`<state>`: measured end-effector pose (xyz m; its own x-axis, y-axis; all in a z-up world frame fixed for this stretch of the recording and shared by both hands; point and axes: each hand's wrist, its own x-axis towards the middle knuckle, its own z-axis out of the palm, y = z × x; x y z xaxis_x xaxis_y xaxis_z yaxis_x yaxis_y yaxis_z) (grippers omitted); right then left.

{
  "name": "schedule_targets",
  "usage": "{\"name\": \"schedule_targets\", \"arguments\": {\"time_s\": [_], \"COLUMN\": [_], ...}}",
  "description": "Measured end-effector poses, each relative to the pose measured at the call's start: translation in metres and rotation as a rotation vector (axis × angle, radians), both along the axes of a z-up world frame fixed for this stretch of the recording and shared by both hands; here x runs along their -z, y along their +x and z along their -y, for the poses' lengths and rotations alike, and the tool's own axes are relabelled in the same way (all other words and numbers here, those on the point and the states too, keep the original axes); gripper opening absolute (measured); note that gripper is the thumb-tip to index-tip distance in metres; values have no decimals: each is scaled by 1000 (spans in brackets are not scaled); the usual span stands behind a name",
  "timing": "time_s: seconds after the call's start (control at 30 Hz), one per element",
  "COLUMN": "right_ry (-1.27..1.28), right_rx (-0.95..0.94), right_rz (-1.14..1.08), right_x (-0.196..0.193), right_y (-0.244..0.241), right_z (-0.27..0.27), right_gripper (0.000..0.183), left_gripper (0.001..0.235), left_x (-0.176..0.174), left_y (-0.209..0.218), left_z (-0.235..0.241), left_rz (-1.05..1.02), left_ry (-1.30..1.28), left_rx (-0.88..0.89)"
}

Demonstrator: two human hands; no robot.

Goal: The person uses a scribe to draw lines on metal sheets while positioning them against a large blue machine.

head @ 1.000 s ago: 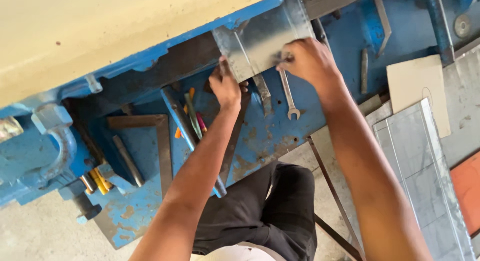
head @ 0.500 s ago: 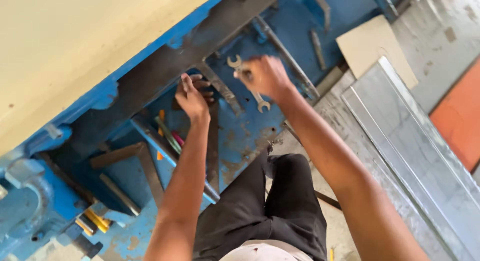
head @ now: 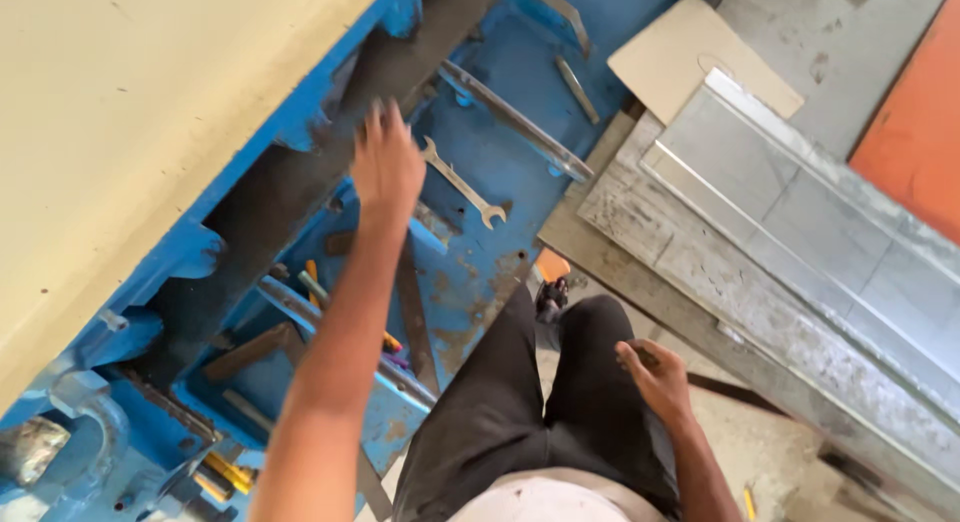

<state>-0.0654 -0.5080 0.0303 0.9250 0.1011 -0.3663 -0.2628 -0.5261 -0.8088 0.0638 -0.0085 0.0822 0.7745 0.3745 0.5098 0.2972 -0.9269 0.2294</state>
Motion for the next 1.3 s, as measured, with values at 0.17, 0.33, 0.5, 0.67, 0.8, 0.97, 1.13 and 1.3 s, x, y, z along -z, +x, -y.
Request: {"name": "schedule_targets", "arguments": {"time_s": [0.17, 0.33, 0.5, 0.67, 0.8, 0.97, 1.13, 1.3], "right_ry": [-49, -29, 10, 56, 41, 29, 93, 109], "right_rx": [39, 50, 47, 128, 161, 130, 79, 62], "right_rz": [29, 63, 143, 144, 180, 201, 206, 236], "right_x": [9, -2, -19, -25, -28, -22, -22, -31], "right_y": [-29, -12, 6, 2, -3, -8, -15, -18], "right_z": [37, 39, 41, 61, 72, 67, 47, 34], "right_gripper": [25, 24, 23, 24, 23, 23, 23, 22], "left_gripper": [54, 81, 54, 44, 39, 27, 25, 27], "left_x": [-2, 1, -4, 0, 7, 0, -13, -21], "left_y": [89, 108, 84, 5, -89, -200, -259, -270], "left_z": [-33, -38, 12, 72, 122, 164, 175, 173], "left_rz": [-660, -671, -378, -320, -244, -86, -49, 13], "left_ry": [-159, -264, -93, -190, -199, -295, -220, -172], "left_rx": [-208, -331, -122, 43, 141, 174, 237, 254]}}
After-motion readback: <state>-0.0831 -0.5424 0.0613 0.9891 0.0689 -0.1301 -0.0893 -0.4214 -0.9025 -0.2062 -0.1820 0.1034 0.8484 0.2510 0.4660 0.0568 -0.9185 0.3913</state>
